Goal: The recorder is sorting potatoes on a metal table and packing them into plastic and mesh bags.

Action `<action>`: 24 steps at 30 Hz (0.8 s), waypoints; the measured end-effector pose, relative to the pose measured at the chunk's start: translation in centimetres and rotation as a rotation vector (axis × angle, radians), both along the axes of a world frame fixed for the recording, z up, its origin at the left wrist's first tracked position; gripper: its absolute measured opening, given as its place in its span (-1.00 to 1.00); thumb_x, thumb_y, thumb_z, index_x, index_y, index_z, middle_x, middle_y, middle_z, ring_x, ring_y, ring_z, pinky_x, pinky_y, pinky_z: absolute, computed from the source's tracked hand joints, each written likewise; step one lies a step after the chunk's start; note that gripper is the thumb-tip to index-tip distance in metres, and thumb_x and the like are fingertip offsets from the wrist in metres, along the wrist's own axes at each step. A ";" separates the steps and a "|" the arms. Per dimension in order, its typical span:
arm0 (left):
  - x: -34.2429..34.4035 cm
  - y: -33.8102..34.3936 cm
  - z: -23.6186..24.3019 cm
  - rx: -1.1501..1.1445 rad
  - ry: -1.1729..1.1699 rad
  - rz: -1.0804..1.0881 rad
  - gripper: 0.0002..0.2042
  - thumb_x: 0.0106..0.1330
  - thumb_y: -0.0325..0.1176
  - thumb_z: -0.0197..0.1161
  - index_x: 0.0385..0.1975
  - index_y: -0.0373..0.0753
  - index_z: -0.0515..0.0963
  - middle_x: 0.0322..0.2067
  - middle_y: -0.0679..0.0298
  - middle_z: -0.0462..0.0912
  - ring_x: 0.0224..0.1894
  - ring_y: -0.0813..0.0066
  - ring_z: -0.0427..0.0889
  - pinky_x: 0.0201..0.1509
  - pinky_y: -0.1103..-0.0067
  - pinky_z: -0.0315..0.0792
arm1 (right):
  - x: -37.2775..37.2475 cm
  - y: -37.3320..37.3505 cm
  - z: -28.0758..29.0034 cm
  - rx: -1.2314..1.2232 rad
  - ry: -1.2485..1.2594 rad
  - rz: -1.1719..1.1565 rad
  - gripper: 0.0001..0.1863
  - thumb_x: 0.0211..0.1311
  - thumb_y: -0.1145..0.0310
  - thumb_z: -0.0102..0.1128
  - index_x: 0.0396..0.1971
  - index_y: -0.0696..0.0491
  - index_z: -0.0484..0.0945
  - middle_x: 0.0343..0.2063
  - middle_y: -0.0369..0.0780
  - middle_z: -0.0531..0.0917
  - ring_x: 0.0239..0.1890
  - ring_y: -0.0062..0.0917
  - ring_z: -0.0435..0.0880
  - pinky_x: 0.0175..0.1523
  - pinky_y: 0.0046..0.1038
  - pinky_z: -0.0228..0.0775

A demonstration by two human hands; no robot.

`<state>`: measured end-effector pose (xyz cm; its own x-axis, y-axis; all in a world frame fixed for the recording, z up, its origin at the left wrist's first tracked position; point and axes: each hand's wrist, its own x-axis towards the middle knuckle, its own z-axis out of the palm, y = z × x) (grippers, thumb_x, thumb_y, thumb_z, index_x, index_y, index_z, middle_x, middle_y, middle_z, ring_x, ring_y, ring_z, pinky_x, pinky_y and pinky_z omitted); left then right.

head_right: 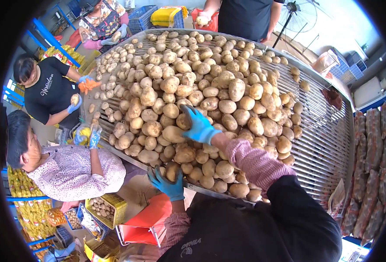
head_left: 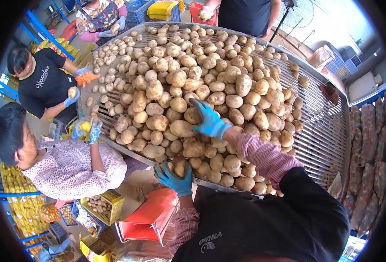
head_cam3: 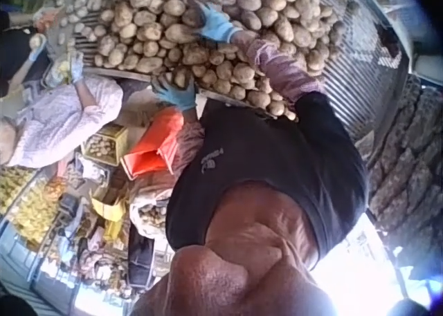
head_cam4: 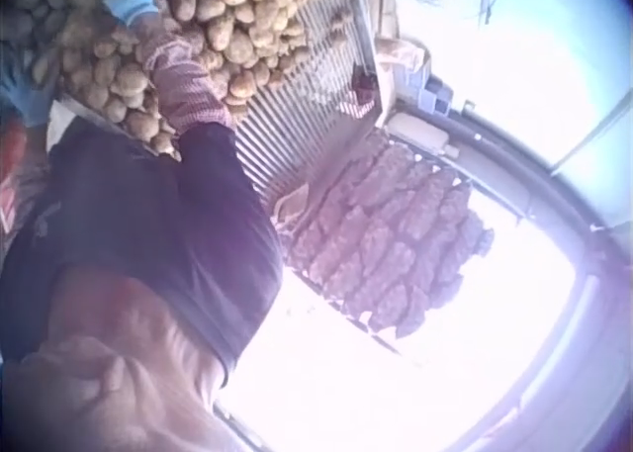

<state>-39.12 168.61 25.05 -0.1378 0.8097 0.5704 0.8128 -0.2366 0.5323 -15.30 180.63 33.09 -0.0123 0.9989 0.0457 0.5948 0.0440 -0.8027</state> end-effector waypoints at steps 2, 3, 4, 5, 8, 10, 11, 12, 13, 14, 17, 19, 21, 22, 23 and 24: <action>-0.1 1.2 0.3 -0.039 -0.022 -0.050 -0.20 0.04 0.04 0.58 0.28 -0.19 0.45 0.37 -0.05 0.34 0.40 -0.16 0.30 0.47 -0.08 0.12 | -0.7 -0.3 -1.9 0.008 0.080 -0.004 0.22 -0.06 0.21 0.59 0.58 -0.05 -0.03 0.51 0.06 0.12 0.52 0.00 0.21 0.54 -0.13 0.22; -0.1 2.1 0.4 -0.034 -0.036 -0.077 -0.21 0.04 0.00 0.58 0.28 -0.19 0.46 0.39 -0.03 0.34 0.40 -0.11 0.31 0.48 -0.05 0.13 | -1.1 0.0 -2.6 0.037 0.095 -0.020 0.24 -0.07 0.21 0.60 0.59 -0.06 -0.05 0.53 0.07 0.08 0.52 0.02 0.19 0.54 -0.12 0.21; 0.0 2.9 0.5 -0.034 -0.002 -0.065 -0.24 0.06 -0.01 0.57 0.27 -0.19 0.47 0.37 -0.01 0.37 0.40 -0.09 0.33 0.46 -0.03 0.15 | -1.3 0.4 -3.1 0.065 0.112 -0.040 0.26 -0.07 0.20 0.61 0.60 -0.06 -0.07 0.54 0.08 0.04 0.53 0.04 0.17 0.54 -0.10 0.21; 0.1 3.8 0.5 -0.039 0.026 -0.048 -0.26 0.07 -0.02 0.56 0.26 -0.20 0.48 0.35 0.00 0.40 0.39 -0.08 0.35 0.45 -0.01 0.18 | -1.6 0.8 -3.3 0.034 0.054 -0.028 0.34 -0.11 0.16 0.65 0.61 -0.08 -0.13 0.57 0.10 -0.08 0.56 0.09 0.05 0.58 -0.06 0.13; 0.7 5.6 0.4 -0.038 0.056 -0.011 -0.31 0.11 -0.05 0.53 0.23 -0.21 0.50 0.32 0.03 0.48 0.36 -0.05 0.40 0.41 0.03 0.23 | -1.6 1.4 -3.5 0.042 -0.118 0.020 0.41 -0.19 0.10 0.70 0.62 -0.11 -0.13 0.57 0.12 -0.14 0.60 0.09 -0.07 0.62 -0.05 0.00; 0.9 6.0 0.3 0.070 0.024 -0.034 -0.32 0.11 -0.05 0.52 0.23 -0.21 0.51 0.31 0.03 0.49 0.34 -0.06 0.42 0.42 0.04 0.23 | -1.3 1.4 -3.3 0.040 -0.171 0.061 0.48 -0.32 0.00 0.75 0.62 -0.17 -0.12 0.58 0.13 -0.19 0.61 0.13 -0.15 0.63 0.03 -0.09; 1.0 6.3 0.2 0.005 0.038 -0.011 -0.33 0.11 -0.03 0.51 0.21 -0.20 0.53 0.31 0.04 0.49 0.33 -0.08 0.43 0.41 0.01 0.24 | -1.1 1.5 -3.2 0.061 -0.206 0.080 0.49 -0.34 -0.02 0.76 0.62 -0.18 -0.11 0.58 0.13 -0.20 0.61 0.14 -0.15 0.62 0.06 -0.09; 1.1 6.5 0.2 0.020 0.055 -0.015 -0.35 0.11 -0.01 0.51 0.19 -0.20 0.54 0.31 0.05 0.50 0.32 -0.10 0.43 0.40 -0.02 0.25 | -1.0 1.8 -3.1 0.146 -0.243 0.050 0.50 -0.35 -0.05 0.76 0.62 -0.19 -0.10 0.58 0.13 -0.20 0.60 0.15 -0.15 0.61 0.09 -0.08; 1.2 6.7 0.1 0.040 0.088 -0.035 -0.36 0.11 0.00 0.50 0.17 -0.19 0.56 0.30 0.06 0.50 0.30 -0.12 0.44 0.39 -0.05 0.25 | -0.9 2.4 -3.1 0.118 -0.247 0.053 0.50 -0.37 -0.09 0.76 0.62 -0.22 -0.08 0.58 0.13 -0.21 0.60 0.19 -0.17 0.60 0.14 -0.07; 1.3 7.2 0.1 0.008 0.104 -0.013 -0.36 0.12 0.00 0.49 0.17 -0.19 0.56 0.30 0.07 0.51 0.30 -0.12 0.45 0.37 -0.05 0.27 | -0.9 3.1 -3.1 0.075 -0.253 0.054 0.49 -0.36 -0.08 0.76 0.62 -0.23 -0.08 0.58 0.13 -0.22 0.60 0.20 -0.17 0.59 0.14 -0.07; 1.8 10.2 -0.2 -0.081 0.104 0.018 -0.40 0.16 -0.05 0.46 0.20 -0.18 0.57 0.32 0.06 0.51 0.29 -0.11 0.47 0.34 -0.02 0.33 | -1.7 6.8 -3.0 0.098 -0.226 0.026 0.46 -0.34 -0.03 0.75 0.61 -0.25 -0.06 0.59 0.09 -0.22 0.58 0.25 -0.16 0.58 0.16 -0.03; 2.6 13.3 -0.7 -0.037 -0.045 -0.008 -0.43 0.21 -0.11 0.44 0.20 -0.22 0.57 0.32 0.03 0.49 0.30 -0.11 0.45 0.37 0.04 0.32 | -2.1 9.8 -2.9 0.021 -0.187 0.029 0.44 -0.34 -0.02 0.75 0.60 -0.28 -0.04 0.60 0.05 -0.20 0.58 0.25 -0.14 0.58 0.20 -0.02; 3.3 16.6 -0.9 0.033 -0.225 -0.022 -0.42 0.29 -0.21 0.39 0.28 -0.32 0.48 0.38 -0.03 0.41 0.34 -0.08 0.43 0.42 0.13 0.32 | -2.8 12.5 -2.7 0.129 -0.217 -0.011 0.39 -0.33 0.08 0.73 0.59 -0.31 0.02 0.59 0.04 -0.15 0.56 0.28 -0.10 0.59 0.20 -0.05; 3.2 18.9 -1.0 -0.099 -0.286 -0.018 -0.35 0.30 -0.21 0.38 0.35 -0.34 0.37 0.38 -0.04 0.39 0.36 -0.01 0.42 0.44 0.17 0.32 | -3.9 13.8 -2.6 0.142 -0.241 -0.046 0.34 -0.34 0.05 0.73 0.57 -0.34 0.09 0.59 0.05 -0.13 0.55 0.30 -0.11 0.58 0.23 -0.08; 3.0 21.3 -1.2 -0.102 -0.275 0.030 -0.28 0.32 -0.21 0.37 0.42 -0.36 0.25 0.38 -0.05 0.36 0.37 0.05 0.41 0.45 0.22 0.32 | -5.0 15.0 -2.8 0.203 -0.213 -0.082 0.32 -0.34 0.04 0.72 0.56 -0.36 0.12 0.58 0.06 -0.12 0.55 0.32 -0.12 0.57 0.27 -0.10; 2.8 22.7 -1.5 -0.014 -0.208 0.125 -0.23 0.33 -0.20 0.37 0.46 -0.35 0.17 0.36 -0.05 0.37 0.39 0.09 0.40 0.47 0.24 0.32 | -6.3 16.1 -3.1 0.223 -0.201 -0.124 0.30 -0.33 0.02 0.71 0.55 -0.37 0.14 0.58 0.06 -0.10 0.55 0.34 -0.13 0.56 0.30 -0.13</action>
<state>-36.34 191.30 23.52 -0.3513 0.7863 0.5083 0.7078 -0.1323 0.6939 -21.63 196.77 29.98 0.0784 0.9588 0.2730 0.7520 0.1229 -0.6476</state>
